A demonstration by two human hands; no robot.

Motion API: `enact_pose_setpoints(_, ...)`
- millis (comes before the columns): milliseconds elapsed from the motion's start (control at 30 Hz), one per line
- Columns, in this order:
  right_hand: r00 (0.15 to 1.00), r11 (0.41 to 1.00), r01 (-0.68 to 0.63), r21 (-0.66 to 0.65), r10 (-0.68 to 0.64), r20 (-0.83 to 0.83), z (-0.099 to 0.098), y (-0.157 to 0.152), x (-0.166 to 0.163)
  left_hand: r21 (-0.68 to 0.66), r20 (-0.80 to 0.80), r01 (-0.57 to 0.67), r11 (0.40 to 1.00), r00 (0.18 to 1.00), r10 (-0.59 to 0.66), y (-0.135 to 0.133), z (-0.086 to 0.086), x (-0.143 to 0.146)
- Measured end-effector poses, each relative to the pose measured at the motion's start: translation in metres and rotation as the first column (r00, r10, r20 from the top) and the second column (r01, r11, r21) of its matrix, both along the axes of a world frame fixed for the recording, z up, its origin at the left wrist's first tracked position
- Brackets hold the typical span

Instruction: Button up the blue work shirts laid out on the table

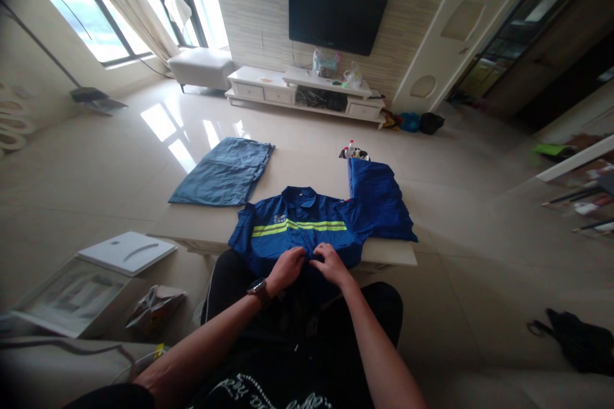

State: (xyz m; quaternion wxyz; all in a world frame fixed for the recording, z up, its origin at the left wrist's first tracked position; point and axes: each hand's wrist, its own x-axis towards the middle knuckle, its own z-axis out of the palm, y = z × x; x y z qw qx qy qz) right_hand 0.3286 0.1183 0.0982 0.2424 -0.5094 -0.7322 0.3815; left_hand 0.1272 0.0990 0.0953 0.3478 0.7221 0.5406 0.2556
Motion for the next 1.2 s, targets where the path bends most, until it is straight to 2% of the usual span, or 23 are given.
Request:
enact_pose_setpoints(133, 1.0, 0.997, 0.015, -0.081, -0.015, 0.001, 0.0, 0.0, 0.003, 0.01, -0.024, 0.033, 0.999, 0.999, -0.032, 0.0, 0.0, -0.002)
enact_pose_setpoints(267, 0.993, 0.996, 0.093, -0.012, -0.092, 0.077, -0.002, 0.0, -0.005, 0.031, -0.026, 0.024, 0.999, 0.999, -0.023, 0.001, 0.001, -0.003)
enact_pose_setpoints(400, 0.975, 0.987, 0.14, 0.083, -0.152, 0.165, -0.003, 0.003, -0.019, 0.073, -0.09, 0.096, 0.993, 0.992, -0.089, 0.001, 0.007, -0.002)
enact_pose_setpoints(467, 0.957, 0.963, 0.243, 0.118, -0.258, 0.134, -0.004, 0.007, -0.022, 0.078, -0.136, 0.134, 0.988, 0.983, -0.123, 0.0, 0.009, -0.004)
enact_pose_setpoints(567, 0.901, 0.891, 0.425, 0.16, -0.434, 0.021, -0.003, 0.011, -0.015, 0.044, -0.217, 0.155, 0.987, 0.966, -0.142, -0.005, 0.005, -0.013)
enact_pose_setpoints(633, 0.891, 0.884, 0.455, 0.108, -0.451, -0.06, 0.001, 0.011, -0.006, -0.025, -0.273, 0.145, 0.989, 0.951, -0.146, -0.009, -0.002, -0.021)
enact_pose_setpoints(733, 0.894, 0.907, 0.416, -0.067, -0.421, -0.152, 0.009, 0.007, 0.004, -0.147, -0.306, 0.114, 0.983, 0.94, -0.154, -0.015, -0.013, -0.027)
enact_pose_setpoints(800, 0.889, 0.907, 0.395, -0.146, -0.418, -0.188, 0.015, 0.003, 0.005, -0.184, -0.251, 0.066, 0.981, 0.962, -0.112, -0.015, -0.018, -0.025)
enact_pose_setpoints(933, 0.868, 0.903, 0.388, -0.183, -0.425, -0.256, 0.027, -0.001, 0.004, -0.181, -0.129, -0.069, 0.981, 0.991, 0.046, -0.005, -0.026, -0.01)
enact_pose_setpoints(1067, 0.857, 0.898, 0.405, -0.171, -0.438, -0.273, 0.032, -0.002, 0.009, -0.233, -0.126, -0.15, 0.961, 0.984, 0.123, 0.013, -0.04, -0.004)
enact_pose_setpoints(1200, 0.85, 0.896, 0.408, -0.172, -0.442, -0.286, 0.032, -0.007, 0.014, -0.247, -0.116, -0.284, 0.926, 0.958, 0.263, 0.03, -0.051, 0.002)
